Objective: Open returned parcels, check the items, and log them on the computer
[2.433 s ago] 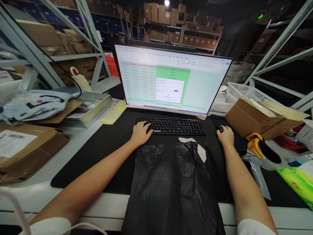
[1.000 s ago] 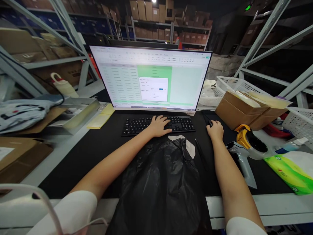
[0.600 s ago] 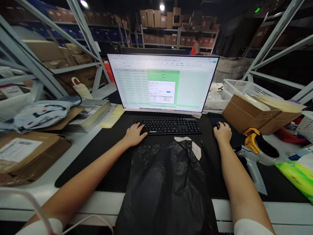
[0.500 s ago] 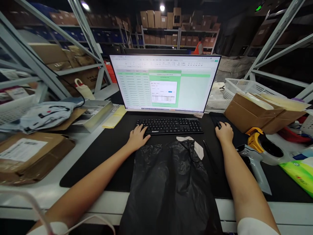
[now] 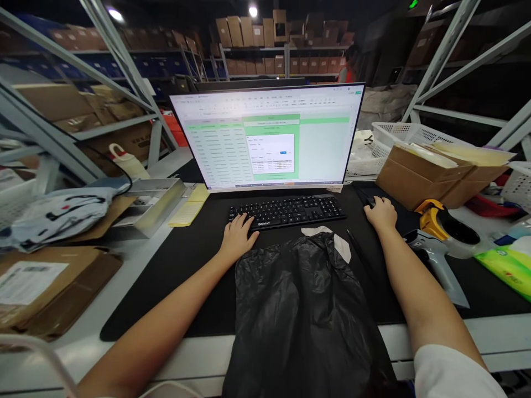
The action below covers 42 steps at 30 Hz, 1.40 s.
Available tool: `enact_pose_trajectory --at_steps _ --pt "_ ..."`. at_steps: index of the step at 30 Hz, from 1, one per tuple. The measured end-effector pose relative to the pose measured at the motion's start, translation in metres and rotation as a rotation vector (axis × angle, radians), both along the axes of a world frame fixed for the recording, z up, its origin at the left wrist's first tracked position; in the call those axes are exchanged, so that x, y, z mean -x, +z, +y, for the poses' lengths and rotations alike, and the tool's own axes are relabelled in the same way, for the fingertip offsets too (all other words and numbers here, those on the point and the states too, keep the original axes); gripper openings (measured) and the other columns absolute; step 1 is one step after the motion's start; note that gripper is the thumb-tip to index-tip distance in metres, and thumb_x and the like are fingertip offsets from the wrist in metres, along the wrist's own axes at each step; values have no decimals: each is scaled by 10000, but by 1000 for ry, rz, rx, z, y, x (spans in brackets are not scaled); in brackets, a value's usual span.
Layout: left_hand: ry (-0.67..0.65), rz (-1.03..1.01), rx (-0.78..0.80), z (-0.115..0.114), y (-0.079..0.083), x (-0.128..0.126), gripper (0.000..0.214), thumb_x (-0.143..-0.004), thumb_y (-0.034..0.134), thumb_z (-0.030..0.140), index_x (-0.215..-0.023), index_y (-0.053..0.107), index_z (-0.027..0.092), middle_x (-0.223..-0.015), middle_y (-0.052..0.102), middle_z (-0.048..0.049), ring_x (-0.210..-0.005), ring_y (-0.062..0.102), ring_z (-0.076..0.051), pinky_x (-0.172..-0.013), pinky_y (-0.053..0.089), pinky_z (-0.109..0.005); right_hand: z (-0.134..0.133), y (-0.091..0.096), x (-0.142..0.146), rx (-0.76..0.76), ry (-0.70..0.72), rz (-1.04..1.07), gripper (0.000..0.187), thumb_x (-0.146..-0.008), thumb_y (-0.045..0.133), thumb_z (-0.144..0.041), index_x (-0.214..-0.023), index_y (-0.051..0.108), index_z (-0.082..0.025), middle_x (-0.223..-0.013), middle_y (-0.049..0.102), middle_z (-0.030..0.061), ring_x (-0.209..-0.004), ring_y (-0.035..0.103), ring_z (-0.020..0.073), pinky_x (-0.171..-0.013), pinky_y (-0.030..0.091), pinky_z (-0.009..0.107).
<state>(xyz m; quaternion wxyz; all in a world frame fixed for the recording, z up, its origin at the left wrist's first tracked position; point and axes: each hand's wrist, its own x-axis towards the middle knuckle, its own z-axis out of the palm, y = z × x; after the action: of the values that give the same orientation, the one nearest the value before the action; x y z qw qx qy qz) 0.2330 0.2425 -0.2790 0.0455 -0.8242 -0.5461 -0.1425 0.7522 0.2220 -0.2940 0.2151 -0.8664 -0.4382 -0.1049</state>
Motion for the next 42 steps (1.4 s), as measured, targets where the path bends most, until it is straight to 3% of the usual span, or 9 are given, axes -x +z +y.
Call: enact_pose_trajectory --at_steps 6,24,30,36,42 --pt "61 3 -5 1 -1 -1 624 -1010 461 469 -1540 500 143 -1646 413 -148 -1523 362 -358 -1205 360 -547 -1 3 1 29 -8 4 626 -907 505 -423 -1454 599 -133 -1460 549 211 -1214 586 388 -1002 485 489" --pt "44 19 12 2 -2 0 635 -1004 474 453 -1548 479 126 -1657 386 -169 -1549 328 -353 -1211 360 -570 -1 3 1 6 -23 15 581 -907 561 -414 -1399 577 -105 -1345 607 223 -1179 601 367 -975 491 460" --pt "46 14 26 3 -2 0 640 -999 474 456 -1551 477 132 -1662 376 -171 -1550 321 -355 -1221 338 -569 -1 2 -1 18 15 -10 579 -926 517 -405 -1438 578 -142 -1464 551 202 -1213 585 376 -996 477 470" --pt "53 14 50 2 -1 0 655 -994 472 455 -1561 463 126 -1670 366 -158 -1558 302 -349 -1233 316 -576 0 3 0 8 -19 35 564 -905 564 -404 -1386 576 -110 -1338 611 223 -1166 596 367 -967 491 465" --pt "58 24 52 2 0 0 655 -991 467 455 -1562 463 134 -1672 362 -158 -1561 301 -342 -1234 320 -562 -2 1 -1 -1 28 -9 575 -920 540 -403 -1434 576 -147 -1434 557 206 -1202 575 364 -1002 467 460"
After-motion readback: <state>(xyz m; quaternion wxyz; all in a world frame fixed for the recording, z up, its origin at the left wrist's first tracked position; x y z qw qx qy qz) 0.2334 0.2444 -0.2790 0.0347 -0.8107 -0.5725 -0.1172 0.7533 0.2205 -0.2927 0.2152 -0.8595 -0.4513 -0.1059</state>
